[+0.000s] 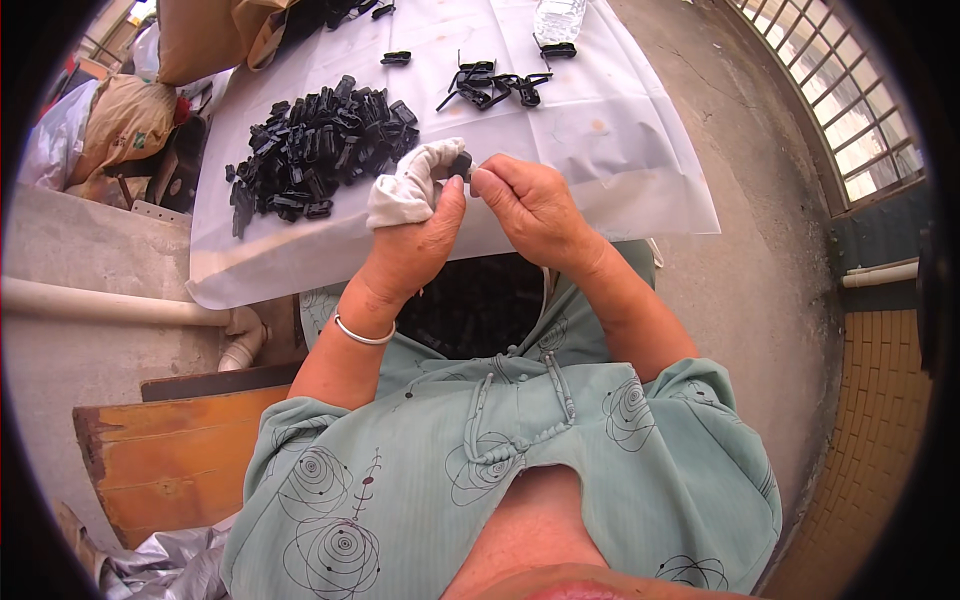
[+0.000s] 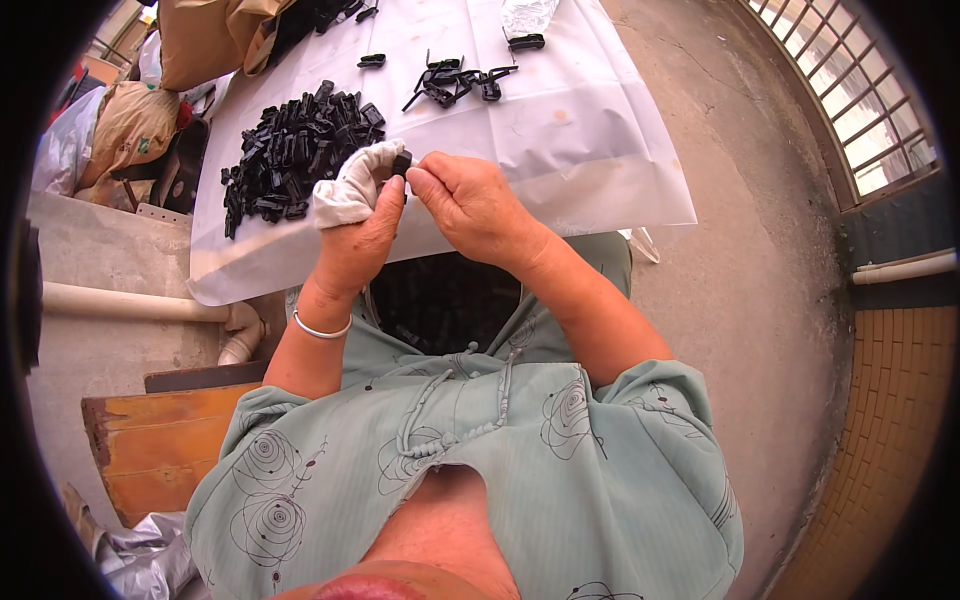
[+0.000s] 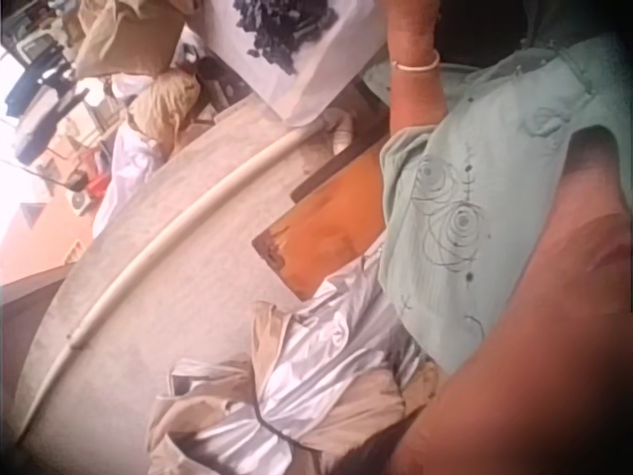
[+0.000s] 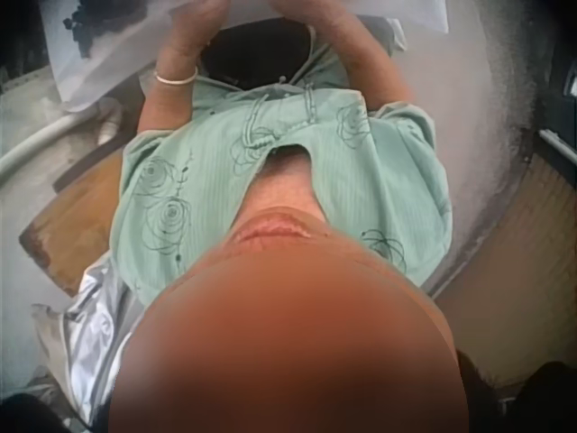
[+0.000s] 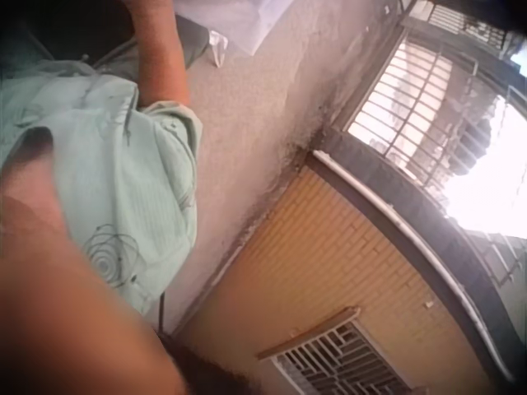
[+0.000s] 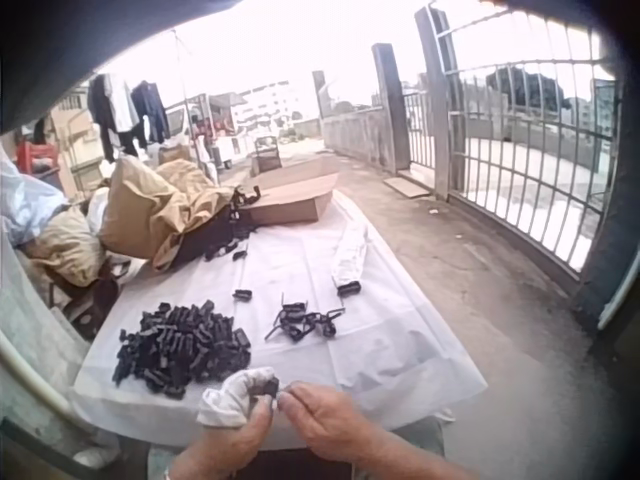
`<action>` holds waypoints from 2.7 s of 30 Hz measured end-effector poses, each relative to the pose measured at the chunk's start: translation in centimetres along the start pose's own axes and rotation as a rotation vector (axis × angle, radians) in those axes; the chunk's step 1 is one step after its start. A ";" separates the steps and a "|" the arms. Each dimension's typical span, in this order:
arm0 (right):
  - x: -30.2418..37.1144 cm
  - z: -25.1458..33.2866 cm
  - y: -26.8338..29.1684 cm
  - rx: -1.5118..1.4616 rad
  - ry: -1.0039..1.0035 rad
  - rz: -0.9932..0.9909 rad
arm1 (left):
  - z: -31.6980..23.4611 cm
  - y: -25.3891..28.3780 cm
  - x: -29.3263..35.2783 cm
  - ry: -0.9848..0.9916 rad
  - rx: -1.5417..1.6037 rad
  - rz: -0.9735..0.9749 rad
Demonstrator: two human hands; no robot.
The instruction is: Cleaning small black plastic components by wiping them with a white cloth.
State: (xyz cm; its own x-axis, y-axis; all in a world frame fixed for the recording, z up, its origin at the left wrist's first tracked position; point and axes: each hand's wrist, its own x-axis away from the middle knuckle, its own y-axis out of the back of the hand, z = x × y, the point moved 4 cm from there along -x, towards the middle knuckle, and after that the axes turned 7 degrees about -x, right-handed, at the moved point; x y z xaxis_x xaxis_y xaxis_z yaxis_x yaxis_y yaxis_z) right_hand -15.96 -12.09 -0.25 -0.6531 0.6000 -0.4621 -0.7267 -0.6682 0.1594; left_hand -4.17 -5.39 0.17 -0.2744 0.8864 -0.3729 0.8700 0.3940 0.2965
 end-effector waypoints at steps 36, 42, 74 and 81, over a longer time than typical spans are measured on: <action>0.2 -0.3 0.8 -0.082 -0.024 -0.018 | -1.0 -0.5 -0.6 0.033 0.005 0.133; -0.1 -0.5 -0.1 0.000 -0.115 0.050 | -2.1 -1.0 -0.4 -0.132 -0.374 0.132; -1.5 1.1 3.7 0.175 -0.136 0.305 | -2.0 1.2 -2.4 0.048 -0.117 0.452; -0.6 -0.2 1.9 -0.155 -0.249 0.086 | -1.0 0.7 -0.9 0.074 0.113 0.400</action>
State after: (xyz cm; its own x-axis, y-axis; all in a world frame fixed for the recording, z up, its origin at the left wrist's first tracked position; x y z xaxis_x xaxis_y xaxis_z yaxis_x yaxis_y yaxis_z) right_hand -16.91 -13.79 0.16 -0.7567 0.6151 -0.2214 -0.6380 -0.7687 0.0452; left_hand -3.70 -5.67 1.60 0.0689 0.9808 -0.1825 0.9524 -0.0102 0.3048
